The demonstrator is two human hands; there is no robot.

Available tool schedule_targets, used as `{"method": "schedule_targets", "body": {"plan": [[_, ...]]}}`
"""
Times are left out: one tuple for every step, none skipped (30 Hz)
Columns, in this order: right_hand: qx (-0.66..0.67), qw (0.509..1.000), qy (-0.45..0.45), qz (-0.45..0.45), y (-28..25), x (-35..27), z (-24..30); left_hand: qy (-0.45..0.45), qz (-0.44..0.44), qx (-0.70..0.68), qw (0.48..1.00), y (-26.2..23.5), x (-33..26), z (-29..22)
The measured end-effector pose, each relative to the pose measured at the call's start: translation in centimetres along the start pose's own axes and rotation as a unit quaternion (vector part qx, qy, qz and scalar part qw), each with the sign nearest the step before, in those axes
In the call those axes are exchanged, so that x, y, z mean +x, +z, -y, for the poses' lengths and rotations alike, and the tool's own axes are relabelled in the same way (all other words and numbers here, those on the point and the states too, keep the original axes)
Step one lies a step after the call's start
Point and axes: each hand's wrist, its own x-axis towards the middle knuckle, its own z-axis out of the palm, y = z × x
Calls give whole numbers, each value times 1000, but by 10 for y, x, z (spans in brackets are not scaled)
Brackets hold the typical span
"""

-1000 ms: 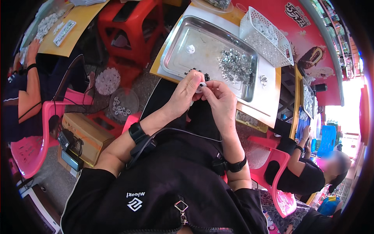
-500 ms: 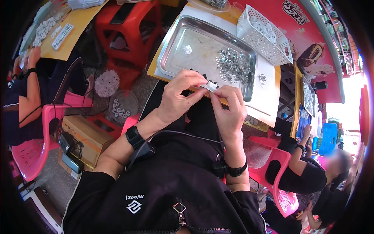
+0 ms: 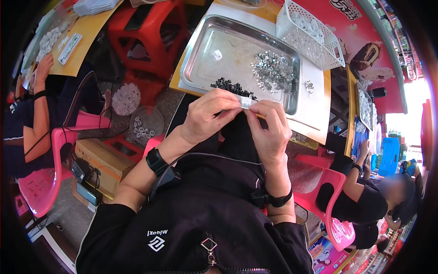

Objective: Assembling small metal eyelet components by hand at a workstation.

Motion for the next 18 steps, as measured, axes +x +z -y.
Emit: {"method": "schedule_targets", "body": {"plan": [[0, 1000, 2, 0, 0, -1, 0, -1, 2, -1, 1000, 1, -1, 1], [-4, 1000, -3, -2, 0, -1, 0, 5, -1, -1, 1000, 2, -1, 2], [-8, 1000, -8, -3, 0, -1, 0, 12, -5, -2, 1000, 2, -2, 2], [-8, 1000, -7, -3, 1, -2, 0, 11, -4, -3, 1000, 3, -2, 2], [-12, 1000, -13, -1, 1, -2, 0, 11, -5, -2, 1000, 3, -3, 2], [-17, 1000, -20, 1, 1, -3, -1, 11, -7, -1, 1000, 3, -3, 1], [-17, 1000, -19, 2, 2, -3, 0, 11, -7, -2, 1000, 4, -3, 1], [-17, 1000, -23, 1, 2, -3, 0, 11, -12, -5, 1000, 4, -4, 2], [-18, 999, -28, 1, 3, -3, 0, 10, -17, -8, 1000, 5, -4, 2], [-18, 999, -28, 1, 4, -3, 1, 10, -17, -8, 1000, 5, -5, 2], [-20, 999, -27, 0, 4, -3, 3, 6, -20, -7, 1000, 5, -6, 3], [-22, 999, -25, 0, 5, -4, 3, 2, -22, -7, 1000, 6, -7, 3], [-22, 999, -25, 0, 5, -4, 3, 1, -23, -7, 1000, 6, -7, 3], [-20, 1000, -11, 5, 5, -5, 1, -6, -20, -6, 1000, 7, -7, 4], [-18, 1000, 3, 9, 6, -6, 0, -12, -17, -5, 1000, 7, -7, 4], [-18, 1000, 4, 10, 6, -7, -2, -13, -17, -5, 1000, 6, -7, 5], [37, 995, 86, 26, 6, -9, -4, -57, 8, -33, 998, 4, -5, 5], [91, 981, 167, 42, 6, -10, -5, -100, 33, -62, 992, 4, -4, 5]]}}
